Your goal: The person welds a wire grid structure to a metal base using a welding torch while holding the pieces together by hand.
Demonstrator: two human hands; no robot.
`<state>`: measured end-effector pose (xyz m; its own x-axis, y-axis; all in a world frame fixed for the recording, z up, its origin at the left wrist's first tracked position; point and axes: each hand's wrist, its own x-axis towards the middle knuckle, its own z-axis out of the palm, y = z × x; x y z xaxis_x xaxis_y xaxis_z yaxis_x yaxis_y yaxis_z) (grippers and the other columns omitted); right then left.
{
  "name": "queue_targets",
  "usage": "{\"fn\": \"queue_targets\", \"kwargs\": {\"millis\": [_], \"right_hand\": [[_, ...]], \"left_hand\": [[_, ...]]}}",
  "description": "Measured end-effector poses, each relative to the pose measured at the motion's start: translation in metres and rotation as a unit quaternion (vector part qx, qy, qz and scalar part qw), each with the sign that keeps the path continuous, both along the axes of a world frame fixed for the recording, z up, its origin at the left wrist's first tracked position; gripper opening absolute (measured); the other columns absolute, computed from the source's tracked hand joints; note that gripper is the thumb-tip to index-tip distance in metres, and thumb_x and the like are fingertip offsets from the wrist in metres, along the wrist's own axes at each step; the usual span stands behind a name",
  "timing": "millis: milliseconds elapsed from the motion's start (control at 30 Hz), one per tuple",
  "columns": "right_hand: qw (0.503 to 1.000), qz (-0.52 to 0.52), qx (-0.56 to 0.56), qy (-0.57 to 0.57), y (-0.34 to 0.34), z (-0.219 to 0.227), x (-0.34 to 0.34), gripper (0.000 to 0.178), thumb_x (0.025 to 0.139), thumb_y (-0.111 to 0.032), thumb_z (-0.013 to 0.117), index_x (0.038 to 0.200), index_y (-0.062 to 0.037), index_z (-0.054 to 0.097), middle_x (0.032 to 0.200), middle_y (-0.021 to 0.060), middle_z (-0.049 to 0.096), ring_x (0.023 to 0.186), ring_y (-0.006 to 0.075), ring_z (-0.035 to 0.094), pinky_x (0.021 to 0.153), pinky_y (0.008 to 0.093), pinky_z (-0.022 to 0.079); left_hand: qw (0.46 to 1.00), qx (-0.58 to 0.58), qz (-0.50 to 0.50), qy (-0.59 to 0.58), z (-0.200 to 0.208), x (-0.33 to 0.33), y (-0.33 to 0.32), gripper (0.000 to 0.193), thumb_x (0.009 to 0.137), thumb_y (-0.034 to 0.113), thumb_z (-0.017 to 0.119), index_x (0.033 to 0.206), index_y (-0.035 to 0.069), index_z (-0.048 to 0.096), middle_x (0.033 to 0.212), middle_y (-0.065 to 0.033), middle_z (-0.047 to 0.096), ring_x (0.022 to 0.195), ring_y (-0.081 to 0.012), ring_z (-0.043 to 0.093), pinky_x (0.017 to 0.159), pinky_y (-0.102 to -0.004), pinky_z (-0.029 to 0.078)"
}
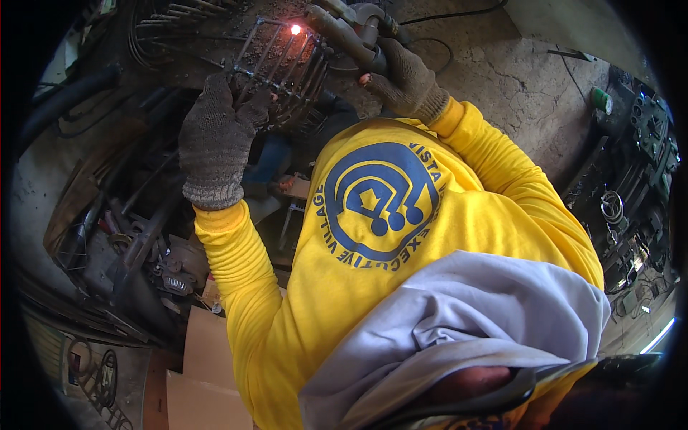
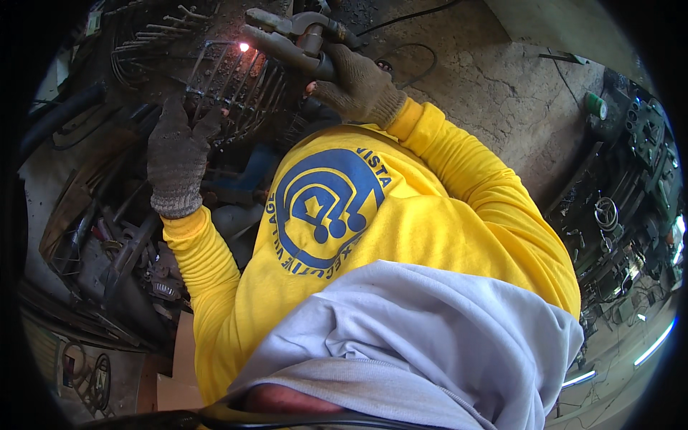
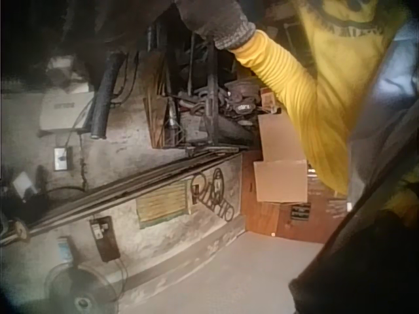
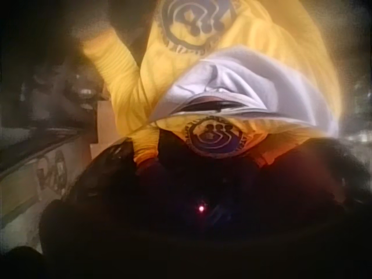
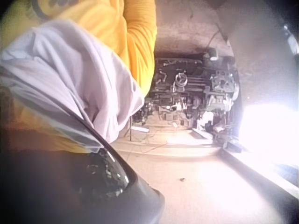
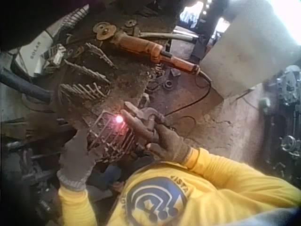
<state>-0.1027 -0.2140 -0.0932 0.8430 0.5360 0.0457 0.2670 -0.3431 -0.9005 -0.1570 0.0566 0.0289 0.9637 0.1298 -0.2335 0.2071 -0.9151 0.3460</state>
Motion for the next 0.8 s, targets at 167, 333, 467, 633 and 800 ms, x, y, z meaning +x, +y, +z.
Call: {"fn": "queue_targets", "kwargs": {"millis": [167,333,467,633,800], "right_hand": [[0.999,0.017,-0.026,0.040,0.001,0.007,0.000,0.066,0.086,-0.040,0.072,0.134,-0.0012,0.047,0.115,0.0250,0.064,0.106,0.0387,0.064,0.091,0.0425,0.052],[0.999,0.014,-0.031,0.035,0.003,0.006,0.000,0.067,0.086,-0.041,0.072,0.134,-0.0011,0.047,0.114,0.0248,0.064,0.104,0.0386,0.065,0.091,0.0430,0.052],[0.999,0.011,-0.032,0.034,0.001,0.003,0.000,0.067,0.086,-0.042,0.072,0.134,-0.0011,0.047,0.113,0.0247,0.064,0.103,0.0389,0.065,0.090,0.0432,0.053],[0.998,0.013,-0.060,0.023,0.002,0.005,-0.001,0.069,0.086,-0.043,0.072,0.133,0.0005,0.047,0.110,0.0256,0.065,0.100,0.0398,0.066,0.088,0.0434,0.053],[0.996,0.040,-0.034,-0.066,0.005,0.005,0.004,0.062,0.087,-0.034,0.072,0.136,-0.0042,0.049,0.123,0.0220,0.061,0.113,0.0368,0.061,0.097,0.0394,0.049]], "left_hand": [[0.999,0.019,-0.025,-0.037,-0.007,-0.001,0.001,0.051,0.083,0.045,0.074,0.102,0.001,0.056,0.091,-0.0197,0.066,0.086,-0.0394,0.064,0.073,-0.0448,0.049],[0.998,-0.012,-0.027,-0.052,-0.006,0.001,0.001,0.049,0.082,0.042,0.076,0.102,0.002,0.056,0.090,-0.0179,0.066,0.084,-0.0373,0.065,0.072,-0.0435,0.049],[0.999,-0.014,-0.020,-0.036,-0.006,0.001,0.001,0.048,0.083,0.043,0.075,0.102,0.002,0.056,0.090,-0.0175,0.065,0.085,-0.0372,0.065,0.072,-0.0436,0.049],[1.000,0.015,-0.020,-0.008,0.002,0.002,-0.001,0.049,0.083,0.043,0.074,0.104,0.002,0.057,0.092,-0.0181,0.066,0.086,-0.0373,0.065,0.073,-0.0435,0.049],[0.999,0.027,-0.031,-0.033,-0.002,-0.001,0.000,0.046,0.084,0.040,0.075,0.105,0.002,0.059,0.098,-0.0203,0.067,0.089,-0.0379,0.065,0.074,-0.0419,0.050]]}}
